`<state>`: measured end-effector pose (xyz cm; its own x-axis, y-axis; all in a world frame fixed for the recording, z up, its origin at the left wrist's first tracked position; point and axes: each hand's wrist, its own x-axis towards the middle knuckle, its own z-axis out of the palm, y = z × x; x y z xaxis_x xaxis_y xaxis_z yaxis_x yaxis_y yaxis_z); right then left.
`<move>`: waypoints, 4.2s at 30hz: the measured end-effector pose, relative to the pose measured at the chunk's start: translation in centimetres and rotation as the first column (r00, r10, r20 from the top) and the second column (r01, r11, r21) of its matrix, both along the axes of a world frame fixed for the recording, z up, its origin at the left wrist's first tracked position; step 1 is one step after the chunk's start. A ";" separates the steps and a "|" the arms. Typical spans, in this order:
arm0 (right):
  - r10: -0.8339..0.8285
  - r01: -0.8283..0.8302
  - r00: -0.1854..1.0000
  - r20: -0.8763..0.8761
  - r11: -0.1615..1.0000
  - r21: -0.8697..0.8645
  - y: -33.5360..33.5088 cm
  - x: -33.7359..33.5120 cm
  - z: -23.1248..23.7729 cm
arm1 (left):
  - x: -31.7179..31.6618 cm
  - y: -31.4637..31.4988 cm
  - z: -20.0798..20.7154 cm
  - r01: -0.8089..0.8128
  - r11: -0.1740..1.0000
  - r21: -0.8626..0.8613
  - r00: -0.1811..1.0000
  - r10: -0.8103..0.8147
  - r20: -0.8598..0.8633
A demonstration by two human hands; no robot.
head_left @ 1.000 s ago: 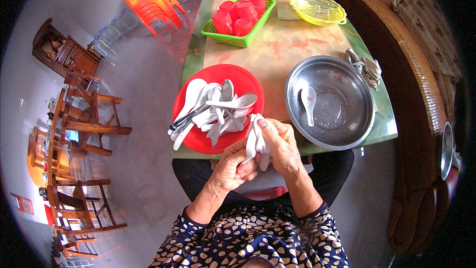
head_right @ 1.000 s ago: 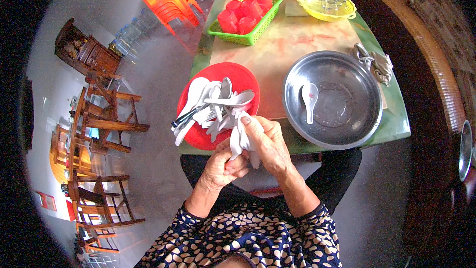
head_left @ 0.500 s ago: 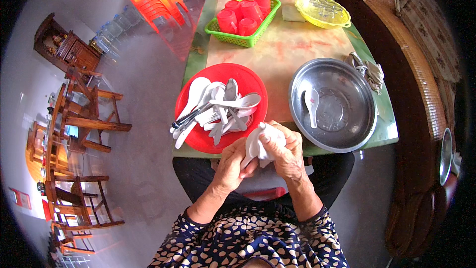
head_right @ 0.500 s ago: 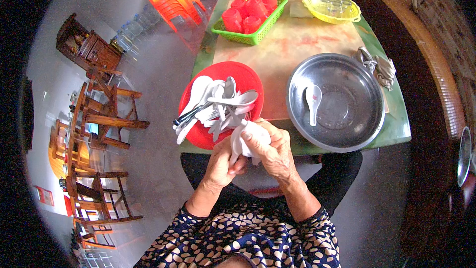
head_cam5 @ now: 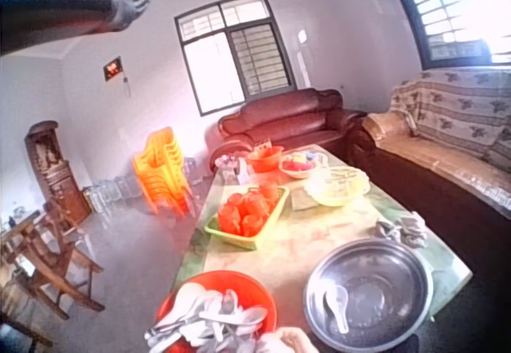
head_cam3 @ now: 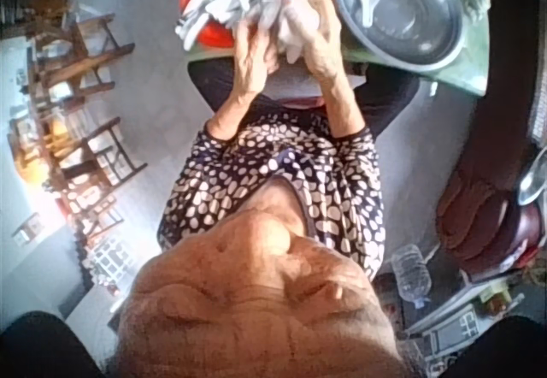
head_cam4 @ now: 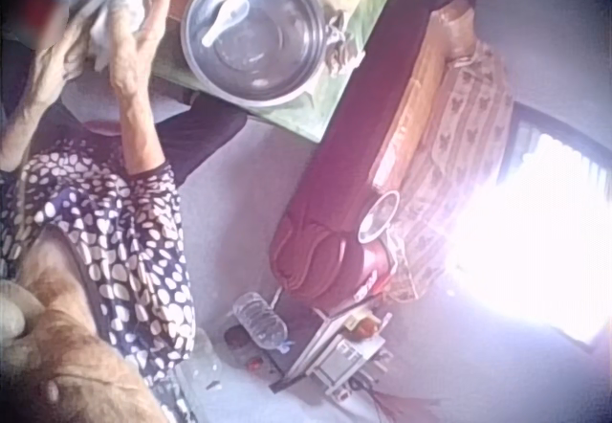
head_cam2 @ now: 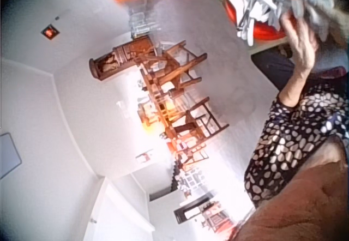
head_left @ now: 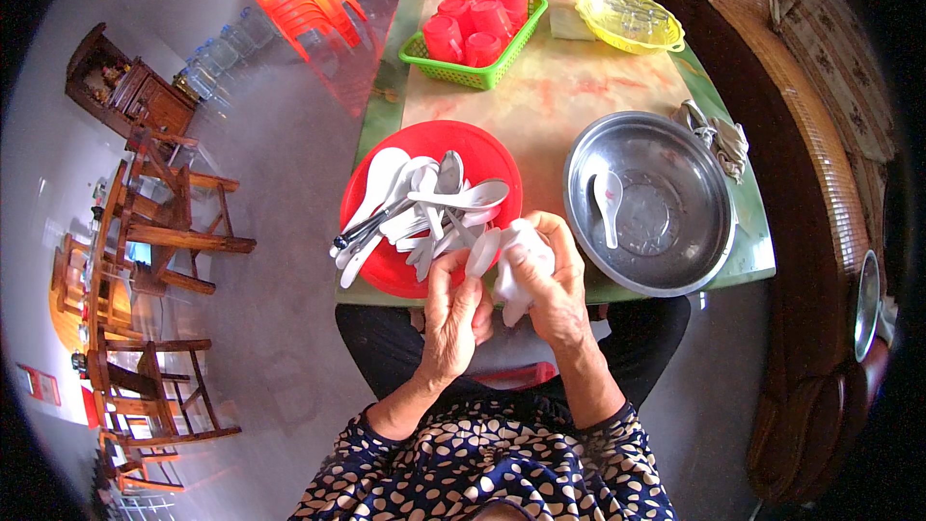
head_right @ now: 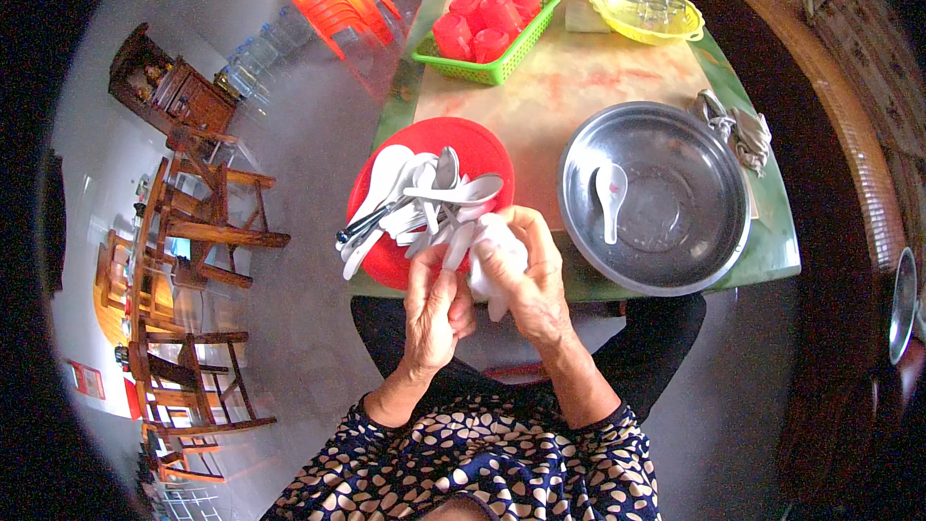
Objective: The person sits at a table and wipes white plastic spoons with a white cloth. They pick up spoons from a metal bowl, dry them, and place them into a red plastic basket. The process is repeated for multiple spoons throughout the clip.
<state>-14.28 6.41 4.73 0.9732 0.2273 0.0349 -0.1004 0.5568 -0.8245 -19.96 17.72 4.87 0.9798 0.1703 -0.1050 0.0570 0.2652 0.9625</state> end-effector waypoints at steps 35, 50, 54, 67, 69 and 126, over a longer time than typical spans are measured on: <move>0.202 0.590 0.633 0.748 0.500 -0.634 0.6 -1.4 0.0 | 1.2 -0.6 0.3 -0.064 0.873 -0.483 0.997 0.071 -0.003; 0.299 0.129 0.690 0.659 0.845 -0.519 -2.4 -2.6 1.2 | 1.2 1.1 -0.8 0.015 0.893 -0.450 0.995 0.032 0.095; -0.189 0.524 0.775 0.602 0.725 -0.447 -0.3 -0.7 1.7 | 0.9 0.1 0.0 -0.022 0.825 -0.565 1.000 0.027 0.000; 0.273 0.180 0.777 0.567 0.767 -0.616 -0.1 -0.6 1.0 | 1.0 0.1 0.1 -0.092 0.876 -0.474 0.994 0.110 0.010; 0.296 0.165 0.777 0.555 0.755 -0.635 -0.4 -1.0 1.1 | 1.0 0.0 0.0 -0.097 0.868 -0.488 0.993 0.115 0.008; 0.209 -0.071 0.963 0.171 0.807 -0.587 -5.5 -4.5 -4.7 | 6.5 1.3 -0.6 -0.368 0.369 0.853 0.880 -0.158 0.447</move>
<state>-18.75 0.89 0.01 0.9117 0.4064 0.0610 0.0789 -0.0275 -0.9965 -13.49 18.99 4.24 0.8314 0.0045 0.5556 -0.3359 -0.7925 0.5090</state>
